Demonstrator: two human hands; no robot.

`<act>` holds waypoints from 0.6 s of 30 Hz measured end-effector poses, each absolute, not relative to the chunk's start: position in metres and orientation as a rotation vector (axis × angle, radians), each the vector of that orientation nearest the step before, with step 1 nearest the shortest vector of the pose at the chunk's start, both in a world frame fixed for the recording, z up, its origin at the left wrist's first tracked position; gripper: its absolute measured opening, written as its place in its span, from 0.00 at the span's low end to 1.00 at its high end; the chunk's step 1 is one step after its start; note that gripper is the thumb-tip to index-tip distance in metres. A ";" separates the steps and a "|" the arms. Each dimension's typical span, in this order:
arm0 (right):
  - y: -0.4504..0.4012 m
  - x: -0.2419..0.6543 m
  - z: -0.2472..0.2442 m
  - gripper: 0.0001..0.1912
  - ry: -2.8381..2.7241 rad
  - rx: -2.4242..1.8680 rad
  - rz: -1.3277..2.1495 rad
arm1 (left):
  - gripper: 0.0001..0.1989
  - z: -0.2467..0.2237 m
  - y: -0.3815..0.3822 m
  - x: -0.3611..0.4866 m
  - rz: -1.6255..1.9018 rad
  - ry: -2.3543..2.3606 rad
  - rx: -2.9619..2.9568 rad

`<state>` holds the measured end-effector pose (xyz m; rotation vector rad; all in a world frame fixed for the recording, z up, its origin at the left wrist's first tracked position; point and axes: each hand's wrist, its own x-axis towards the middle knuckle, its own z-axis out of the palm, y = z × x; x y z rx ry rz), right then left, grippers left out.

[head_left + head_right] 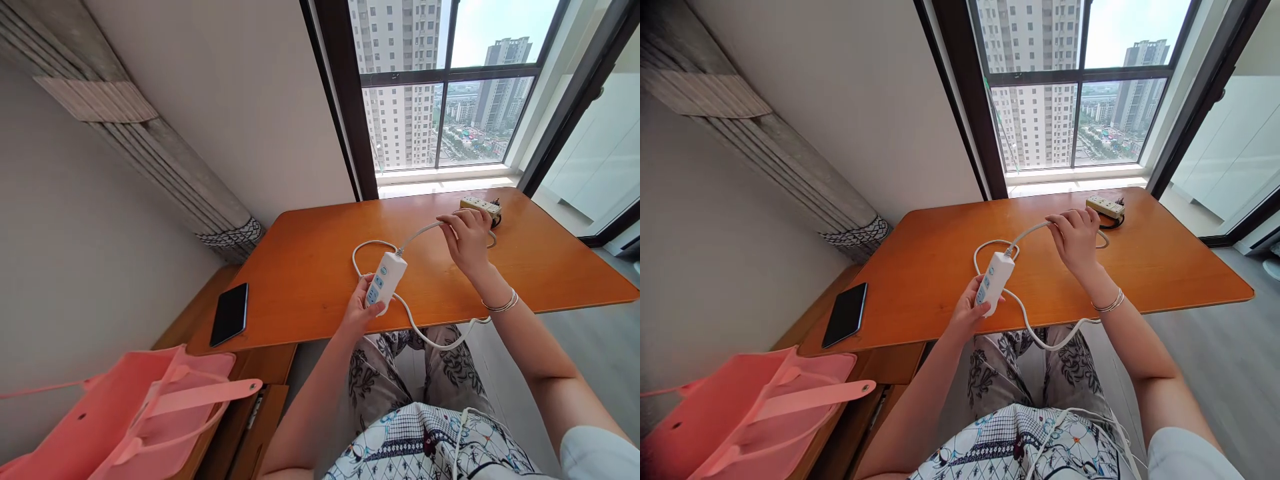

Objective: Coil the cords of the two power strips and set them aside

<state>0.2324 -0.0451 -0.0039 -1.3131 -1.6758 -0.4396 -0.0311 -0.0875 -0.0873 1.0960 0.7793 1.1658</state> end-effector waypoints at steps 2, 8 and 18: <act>-0.046 0.232 0.005 0.16 -1.745 -1.223 -0.372 | 0.44 -0.081 -0.088 -0.029 1.011 0.674 1.097; -0.064 0.206 0.014 0.15 -1.859 -0.963 -0.093 | 0.35 -0.049 -0.094 -0.005 0.823 0.407 1.035; -0.078 0.213 -0.003 0.16 -1.910 -1.027 0.373 | 0.20 -0.013 -0.104 -0.018 1.185 0.430 1.125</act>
